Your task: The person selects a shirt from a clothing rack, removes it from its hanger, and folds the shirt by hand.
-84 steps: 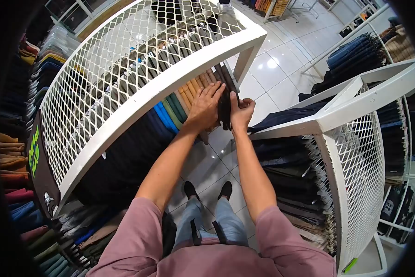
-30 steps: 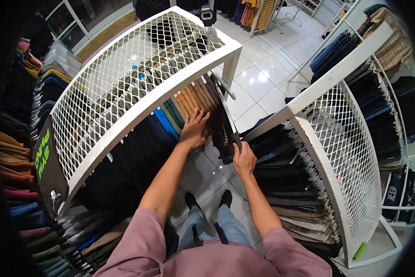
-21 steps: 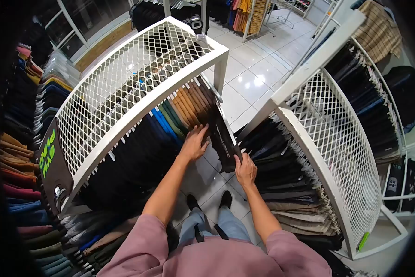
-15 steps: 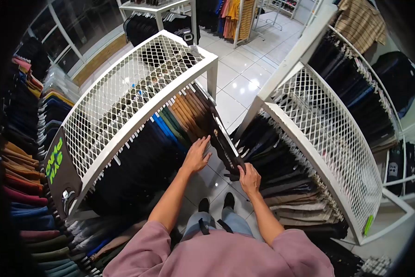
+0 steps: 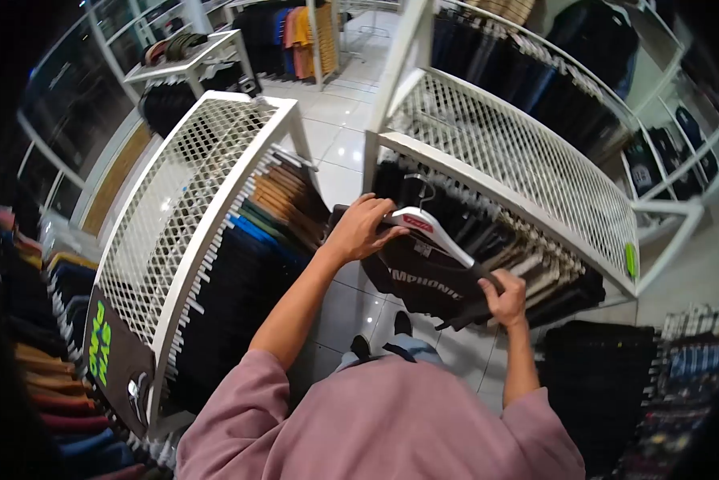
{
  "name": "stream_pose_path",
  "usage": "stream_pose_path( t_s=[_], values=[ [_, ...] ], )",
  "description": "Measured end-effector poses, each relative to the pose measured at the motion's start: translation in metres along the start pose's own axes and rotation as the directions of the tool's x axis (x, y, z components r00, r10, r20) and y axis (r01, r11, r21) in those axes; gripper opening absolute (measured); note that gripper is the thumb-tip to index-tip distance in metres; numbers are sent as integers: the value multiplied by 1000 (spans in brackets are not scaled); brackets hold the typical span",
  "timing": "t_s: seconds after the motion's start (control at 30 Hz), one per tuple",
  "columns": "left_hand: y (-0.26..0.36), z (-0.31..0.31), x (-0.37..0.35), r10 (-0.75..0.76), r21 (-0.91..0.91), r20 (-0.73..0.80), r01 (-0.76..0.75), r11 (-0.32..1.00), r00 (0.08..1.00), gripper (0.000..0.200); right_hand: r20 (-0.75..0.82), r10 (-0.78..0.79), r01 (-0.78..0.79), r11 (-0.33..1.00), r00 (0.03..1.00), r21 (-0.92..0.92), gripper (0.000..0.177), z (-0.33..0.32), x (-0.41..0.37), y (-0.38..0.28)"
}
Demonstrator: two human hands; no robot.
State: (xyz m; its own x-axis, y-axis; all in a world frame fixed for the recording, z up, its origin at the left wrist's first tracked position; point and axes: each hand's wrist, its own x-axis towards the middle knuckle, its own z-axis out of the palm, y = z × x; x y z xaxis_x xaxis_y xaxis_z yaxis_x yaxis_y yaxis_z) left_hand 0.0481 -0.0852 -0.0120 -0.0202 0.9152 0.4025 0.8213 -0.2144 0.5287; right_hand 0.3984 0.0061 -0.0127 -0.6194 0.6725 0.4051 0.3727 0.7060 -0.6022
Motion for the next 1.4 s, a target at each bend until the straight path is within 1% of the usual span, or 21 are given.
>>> stream_pose_path(
  t_s=[0.13,0.2,0.27,0.37,0.4,0.5,0.53,0.6,0.67,0.73,0.77,0.8,0.83,0.93,0.97,1.07,1.1,1.17,1.2,1.27,1.4],
  values=[
    [58,3,37,70,-168,-9,-71,983,998,31,-115,29,-45,989,993,-139,26,-51,-12,-15],
    [93,-3,55,115,-265,-29,-118,957,993,31,-272,-31,-36,971,962,-238,29,-73,-13,-21],
    [112,0,72,157,-239,-57,-166,957,986,32,-355,-118,-4,946,927,-324,30,-94,-15,-26],
    [153,-4,99,175,-233,20,-166,958,984,38,-433,-136,-48,920,891,-389,30,-119,-20,-23],
    [163,0,106,250,-213,-39,-252,944,967,39,-453,-129,-69,915,882,-397,30,-126,-23,-19],
    [195,2,128,205,-225,136,-171,959,969,40,-446,-213,-27,880,870,-474,29,-146,-26,-7],
    [207,9,134,204,-232,100,-176,957,974,41,-444,-219,-23,877,869,-479,29,-153,-28,-1],
    [224,22,148,243,-200,124,-216,956,962,42,-459,-228,-25,876,859,-481,28,-165,-30,13],
    [252,33,163,195,-245,234,-136,960,952,43,-475,-211,-29,894,854,-448,27,-178,-35,34],
    [263,61,181,226,-262,267,-155,953,937,48,-495,-157,-45,927,855,-373,28,-198,-41,56],
    [271,77,190,174,-264,248,-106,959,953,52,-524,-91,-67,959,847,-276,24,-209,-42,71],
    [277,92,198,118,-264,231,-55,963,966,56,-565,83,-140,988,821,-58,22,-221,-43,91],
    [282,108,204,141,-232,184,-97,968,973,60,-616,125,-215,974,778,-74,23,-236,-42,114],
    [293,135,218,41,-259,223,18,966,974,60,-718,94,-353,910,689,-220,28,-278,-37,206],
    [292,144,224,43,-275,257,30,961,965,66,-724,55,-438,826,688,-354,26,-290,-37,230],
    [277,170,231,-19,-329,153,69,942,988,69,-678,152,-612,601,719,-514,42,-305,-34,298],
    [283,163,230,-43,-358,174,104,928,984,73,-673,155,-606,611,723,-510,42,-307,-33,304],
    [273,163,232,-86,-364,210,160,918,974,72,-614,315,-679,483,723,-552,49,-307,-29,314],
    [269,160,233,-113,-379,248,204,903,962,71,-576,345,-664,502,741,-555,50,-309,-26,317],
    [264,147,231,-173,-329,271,261,908,947,67,-623,252,-642,540,741,-545,55,-299,-25,316],
    [236,130,218,-240,-425,269,339,839,933,56,-788,8,-385,876,615,-292,51,-261,-11,201]
  ],
)
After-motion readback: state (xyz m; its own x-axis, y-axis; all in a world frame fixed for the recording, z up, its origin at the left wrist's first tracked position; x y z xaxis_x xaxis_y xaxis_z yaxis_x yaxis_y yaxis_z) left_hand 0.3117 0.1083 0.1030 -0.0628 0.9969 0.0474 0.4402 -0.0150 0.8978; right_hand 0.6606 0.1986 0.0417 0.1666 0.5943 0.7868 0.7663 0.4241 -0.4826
